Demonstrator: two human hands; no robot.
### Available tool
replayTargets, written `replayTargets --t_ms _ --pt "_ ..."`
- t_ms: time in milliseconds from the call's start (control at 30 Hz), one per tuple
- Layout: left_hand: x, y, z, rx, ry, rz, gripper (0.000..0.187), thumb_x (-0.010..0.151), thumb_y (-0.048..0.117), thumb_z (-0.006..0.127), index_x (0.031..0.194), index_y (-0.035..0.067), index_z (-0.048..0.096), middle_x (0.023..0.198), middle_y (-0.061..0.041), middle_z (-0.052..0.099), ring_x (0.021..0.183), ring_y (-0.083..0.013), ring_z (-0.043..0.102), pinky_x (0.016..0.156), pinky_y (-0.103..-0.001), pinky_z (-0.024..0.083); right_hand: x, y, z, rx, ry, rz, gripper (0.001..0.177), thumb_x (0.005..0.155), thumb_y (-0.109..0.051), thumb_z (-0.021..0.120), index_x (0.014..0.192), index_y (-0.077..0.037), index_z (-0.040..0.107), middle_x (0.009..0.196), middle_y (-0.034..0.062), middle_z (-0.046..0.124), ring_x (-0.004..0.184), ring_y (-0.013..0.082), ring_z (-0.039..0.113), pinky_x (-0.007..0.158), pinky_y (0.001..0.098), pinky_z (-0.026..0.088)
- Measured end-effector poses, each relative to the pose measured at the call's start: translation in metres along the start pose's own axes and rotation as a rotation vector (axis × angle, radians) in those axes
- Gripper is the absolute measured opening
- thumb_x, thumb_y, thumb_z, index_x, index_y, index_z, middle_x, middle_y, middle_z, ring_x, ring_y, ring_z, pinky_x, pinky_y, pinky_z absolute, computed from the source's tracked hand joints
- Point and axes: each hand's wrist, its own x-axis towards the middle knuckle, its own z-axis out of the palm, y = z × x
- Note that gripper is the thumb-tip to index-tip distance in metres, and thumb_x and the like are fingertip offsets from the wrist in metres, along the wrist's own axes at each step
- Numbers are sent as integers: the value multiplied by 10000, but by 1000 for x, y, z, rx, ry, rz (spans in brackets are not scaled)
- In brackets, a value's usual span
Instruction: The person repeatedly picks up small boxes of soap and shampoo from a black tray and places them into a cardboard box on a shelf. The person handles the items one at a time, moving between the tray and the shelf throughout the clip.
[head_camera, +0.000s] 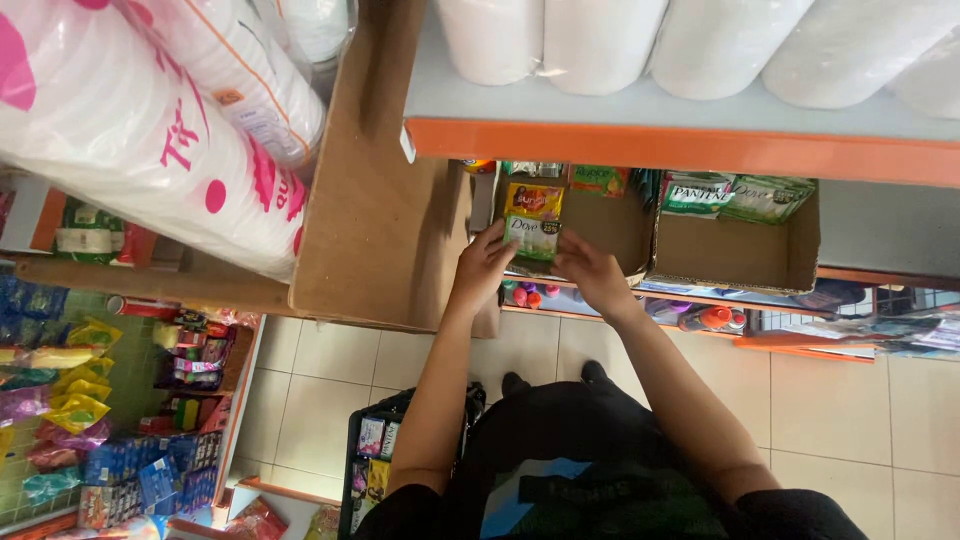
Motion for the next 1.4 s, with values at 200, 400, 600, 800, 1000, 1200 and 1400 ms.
replayTargets --t_ms 200,400,600,800,1000,1200,1400 --pt "7 -14 6 147 14 -12 774 946 248 890 1573 -50 547 1462 -445 583 1353 -569 589 1152 -564 523 6 -8 5 -14 -15 44 655 1013 75 714 1615 108 457 1503 460 529 1316 566 620 1022 645 580" --pt "11 12 7 356 32 -83 711 940 324 843 1531 4 611 1392 -404 650 1292 -534 635 1081 -544 578 4 -23 8 -101 -44 118 633 1067 -17 664 1654 46 433 1574 450 475 1439 567 523 1121 642 527" --pt "9 7 9 537 117 31 642 924 366 841 1473 78 674 1326 -312 736 1228 -452 722 1034 -530 615 3 -41 7 -331 -56 152 648 1041 -237 772 1628 -82 547 1536 314 614 1433 475 584 1147 583 533" --pt "-19 24 18 262 198 198 528 974 127 815 1442 -63 663 1329 -403 685 1250 -569 659 1043 -587 585 -15 -74 0 -460 -153 63 583 1074 -306 703 1592 -78 567 1526 257 651 1414 442 616 1115 591 567" --pt "-60 26 39 101 342 235 466 981 63 793 1431 4 688 1363 -287 719 1242 -448 728 1096 -535 582 -32 -78 -15 -88 -281 -62 554 1066 14 625 1596 63 473 1570 348 563 1499 480 520 1151 604 526" --pt "-118 37 62 -40 473 268 432 1016 -43 694 1442 31 693 1340 -242 738 1223 -380 754 1090 -508 583 -54 -90 -31 7 -399 -124 539 1047 24 636 1571 35 510 1523 271 606 1423 395 602 1077 560 590" --pt "-180 32 71 -146 668 268 365 1069 69 711 1429 12 699 1314 -220 760 1166 -316 786 980 -437 659 -73 -92 -36 66 -516 -130 497 1038 43 644 1518 76 518 1484 297 626 1384 424 637 1039 608 625"
